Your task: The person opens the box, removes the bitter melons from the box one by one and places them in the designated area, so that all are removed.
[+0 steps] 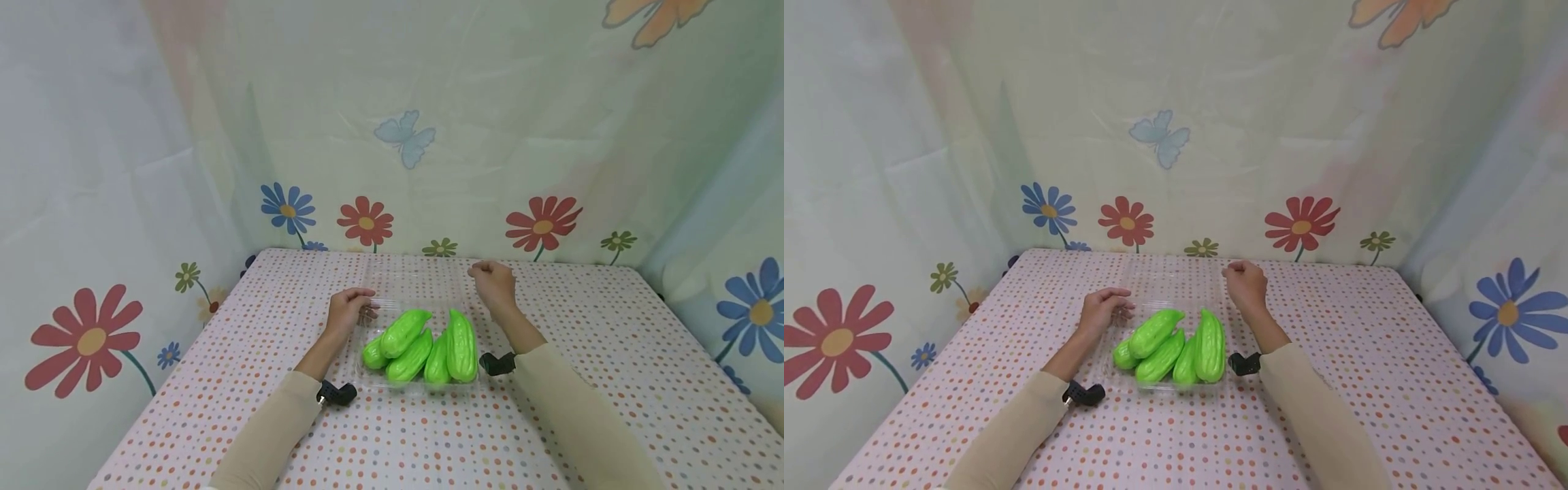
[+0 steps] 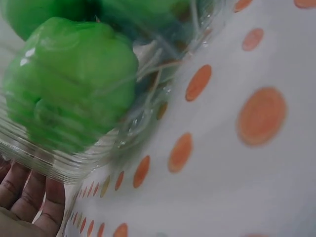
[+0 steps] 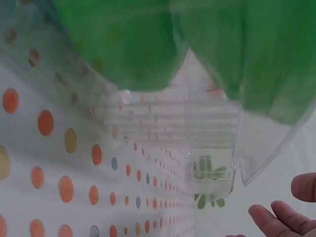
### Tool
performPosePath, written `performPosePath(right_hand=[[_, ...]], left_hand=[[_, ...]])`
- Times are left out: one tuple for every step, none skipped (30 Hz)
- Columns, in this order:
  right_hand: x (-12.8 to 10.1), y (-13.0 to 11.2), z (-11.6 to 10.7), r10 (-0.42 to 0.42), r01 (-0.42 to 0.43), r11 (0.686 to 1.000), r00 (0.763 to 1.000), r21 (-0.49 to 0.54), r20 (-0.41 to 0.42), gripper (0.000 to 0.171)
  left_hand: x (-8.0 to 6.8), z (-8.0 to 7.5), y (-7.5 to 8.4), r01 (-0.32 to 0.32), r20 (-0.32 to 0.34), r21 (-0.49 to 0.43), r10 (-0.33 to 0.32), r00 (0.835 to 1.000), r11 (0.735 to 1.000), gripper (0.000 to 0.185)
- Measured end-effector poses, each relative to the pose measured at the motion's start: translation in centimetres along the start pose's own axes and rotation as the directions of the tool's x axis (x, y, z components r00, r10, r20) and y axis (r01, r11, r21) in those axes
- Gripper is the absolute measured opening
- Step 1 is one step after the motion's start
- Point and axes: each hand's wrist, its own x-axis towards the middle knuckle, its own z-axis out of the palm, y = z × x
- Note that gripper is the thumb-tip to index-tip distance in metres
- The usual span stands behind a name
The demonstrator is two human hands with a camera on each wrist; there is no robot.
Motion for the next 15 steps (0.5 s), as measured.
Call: performPosePath(right_hand=[[-0.1,-0.2,0.0,-0.001,0.001,1.0,1.0,-0.001,0.006,0.038],[-0.3,-0.3,0.0,-0.004,0.004,1.0,1.0,-0.009,0.014,0.038],[-0.5,-0.3,-0.1,-0.007,0.007,1.0,1.0,-0.016,0.016,0.038],[-0.7,-0.4,-0.2,-0.007,0.007,1.0,1.0,-0.024,0.013,0.038],[-0.9,-0.4,-0.4,-0.006,0.006,0.999,1.0,-0.031,0.011,0.038],[-1.1,-0.3,-0.6,-0.009,0.009,0.999,1.0,-0.038,0.01,0.038],[-1.4,-0.3,-0.8,-0.007,0.008,0.999,1.0,-0.044,0.01,0.038],[-1.7,-0.2,-1.0,-0.003,0.004,0.999,1.0,-0.044,0.015,0.038],[-2.0,-0.2,-1.0,0.002,-0.001,0.999,1.0,-0.038,0.021,0.039],[-2.2,-0.2,-1.0,0.004,-0.003,1.0,0.999,-0.031,0.032,0.039],[-2.5,-0.3,-0.9,0.001,0.0,1.0,0.999,-0.02,0.045,0.04],[-2.6,-0.4,-0.6,-0.005,0.005,1.0,0.998,-0.011,0.055,0.04],[-2.9,-0.3,-0.6,-0.003,0.003,1.0,0.998,-0.003,0.062,0.04],[-3.1,-0.4,-0.4,-0.005,0.004,1.0,0.998,0.004,0.066,0.04],[-3.3,-0.4,-0.3,-0.013,0.012,1.0,0.998,0.007,0.067,0.039]], left_hand=[[0.1,-0.1,0.1,-0.006,-0.007,0.001,0.006,1.0,1.0,0.028],[0.2,-0.1,0.1,-0.012,-0.013,0.001,0.012,1.0,1.0,0.028],[0.2,0.0,0.2,-0.015,-0.017,0.006,0.016,1.0,1.0,0.028],[0.2,0.0,0.2,-0.02,-0.016,0.011,0.02,1.0,1.0,0.028],[0.2,0.2,0.2,-0.023,-0.012,0.019,0.024,1.0,1.0,0.029],[0.1,0.3,0.2,-0.027,-0.008,0.03,0.027,1.0,0.999,0.029],[0.1,0.4,0.1,-0.029,-0.004,0.04,0.03,1.0,0.999,0.029],[0.0,0.5,0.0,-0.03,-0.001,0.044,0.03,1.0,0.999,0.03],[-0.1,0.6,0.0,-0.029,0.001,0.055,0.029,1.0,0.998,0.029],[-0.1,0.5,-0.1,-0.027,0.0,0.059,0.027,1.0,0.998,0.029],[-0.4,0.4,0.3,-0.031,-0.003,0.063,0.031,1.0,0.998,0.029],[-0.3,0.1,0.2,-0.032,-0.009,0.059,0.033,0.999,0.998,0.029],[-0.4,0.1,0.1,-0.031,-0.009,0.053,0.031,0.999,0.998,0.029],[-0.4,0.0,0.1,-0.031,-0.01,0.044,0.031,0.999,0.999,0.029],[-0.4,0.0,0.1,-0.031,-0.011,0.041,0.031,0.999,0.999,0.029]])
